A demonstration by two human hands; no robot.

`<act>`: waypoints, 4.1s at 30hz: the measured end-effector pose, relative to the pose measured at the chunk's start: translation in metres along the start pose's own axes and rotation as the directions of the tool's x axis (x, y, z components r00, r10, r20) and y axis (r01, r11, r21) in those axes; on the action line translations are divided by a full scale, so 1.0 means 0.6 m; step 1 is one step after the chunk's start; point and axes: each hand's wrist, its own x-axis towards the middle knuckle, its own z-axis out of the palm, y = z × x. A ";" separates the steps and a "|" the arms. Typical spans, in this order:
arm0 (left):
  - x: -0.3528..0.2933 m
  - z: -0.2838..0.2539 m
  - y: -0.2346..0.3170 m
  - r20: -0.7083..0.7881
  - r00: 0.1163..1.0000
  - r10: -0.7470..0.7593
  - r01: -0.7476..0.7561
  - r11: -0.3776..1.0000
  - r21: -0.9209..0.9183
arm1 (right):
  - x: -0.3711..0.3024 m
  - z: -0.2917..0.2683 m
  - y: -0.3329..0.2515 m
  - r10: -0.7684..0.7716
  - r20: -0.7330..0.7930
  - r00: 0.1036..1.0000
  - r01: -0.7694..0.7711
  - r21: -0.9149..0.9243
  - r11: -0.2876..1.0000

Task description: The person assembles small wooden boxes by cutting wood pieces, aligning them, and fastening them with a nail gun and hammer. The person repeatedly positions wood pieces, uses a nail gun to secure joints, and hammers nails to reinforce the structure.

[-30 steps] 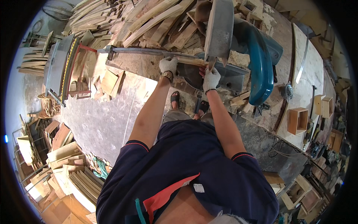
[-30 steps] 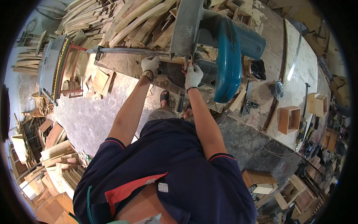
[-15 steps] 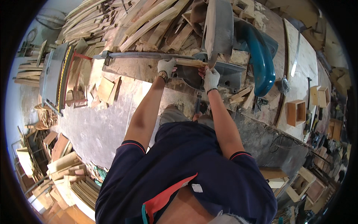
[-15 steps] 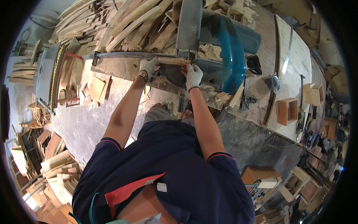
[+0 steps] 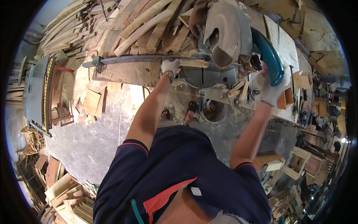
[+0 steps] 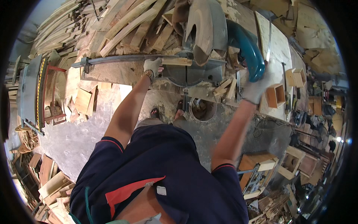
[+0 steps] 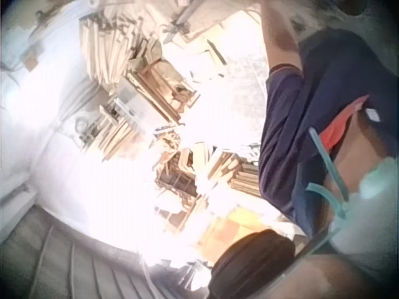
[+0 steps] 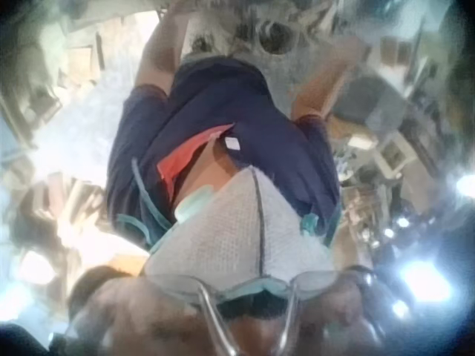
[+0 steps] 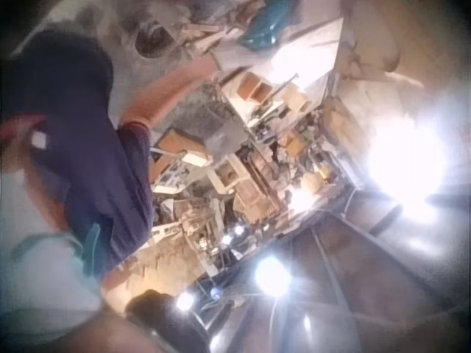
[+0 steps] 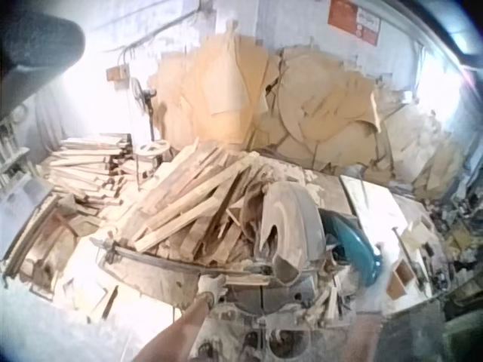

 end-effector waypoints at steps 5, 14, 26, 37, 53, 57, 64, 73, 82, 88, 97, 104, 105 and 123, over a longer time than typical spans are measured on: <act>-0.002 0.032 0.009 -0.012 1.000 -0.020 0.020 1.000 0.008 | 0.035 0.142 -0.271 0.348 0.308 0.885 0.097 -0.854 0.511; 0.033 0.036 -0.019 -0.108 0.990 0.089 -0.074 0.987 0.141 | -0.120 0.089 -0.141 0.451 0.117 0.885 -0.218 -0.751 0.623; 0.017 0.041 -0.019 -0.125 0.977 0.174 -0.157 0.978 0.138 | -0.230 0.022 0.036 0.330 0.005 0.944 -0.218 -0.740 0.636; 0.016 0.046 -0.027 -0.130 0.975 0.182 -0.160 0.974 0.161 | -0.243 0.025 0.042 0.314 -0.003 0.949 -0.217 -0.731 0.647; -0.001 0.047 -0.025 -0.131 0.977 0.167 -0.150 0.980 0.131 | -0.273 -0.012 0.118 0.260 0.027 0.965 -0.163 -0.716 0.679; -0.004 0.038 -0.026 -0.131 0.981 0.143 -0.139 0.990 0.039 | -0.291 -0.011 0.151 0.255 0.026 0.967 -0.187 -0.611 0.769; -0.016 0.042 -0.019 -0.132 0.977 0.169 -0.166 0.985 0.040 | -0.327 -0.021 0.244 0.117 0.005 0.993 -0.081 -0.692 0.717; 0.012 0.017 -0.022 -0.062 0.993 0.102 -0.110 0.983 -0.145 | -0.195 0.047 -0.025 0.294 0.129 0.947 -0.099 -0.755 0.649; -0.147 0.044 -0.005 0.042 0.704 0.709 -0.471 0.421 0.775 | 0.037 0.083 -0.191 0.384 0.334 0.861 -0.147 -0.559 0.816; -0.128 0.090 0.014 0.434 0.614 0.659 -0.529 -0.065 0.846 | 0.018 -0.029 0.210 0.112 0.081 0.990 -0.071 -0.393 0.917; -0.223 0.021 -0.090 0.036 0.841 0.539 -0.318 0.441 0.839 | -0.065 0.124 0.463 -0.019 0.638 0.770 0.458 -0.532 0.712; -0.241 0.067 -0.084 -0.050 0.602 0.797 -0.451 0.391 0.802 | -0.085 0.103 0.451 0.122 0.756 0.644 0.664 -0.631 0.402; -0.223 0.104 -0.066 0.016 0.567 0.824 -0.509 0.335 0.793 | -0.078 0.067 0.489 0.103 0.729 0.677 0.621 -0.640 0.453; -0.535 0.237 -0.340 -0.010 0.850 0.527 -0.466 0.759 0.455 | -0.389 -0.433 0.302 0.553 0.471 0.687 0.166 -0.843 0.512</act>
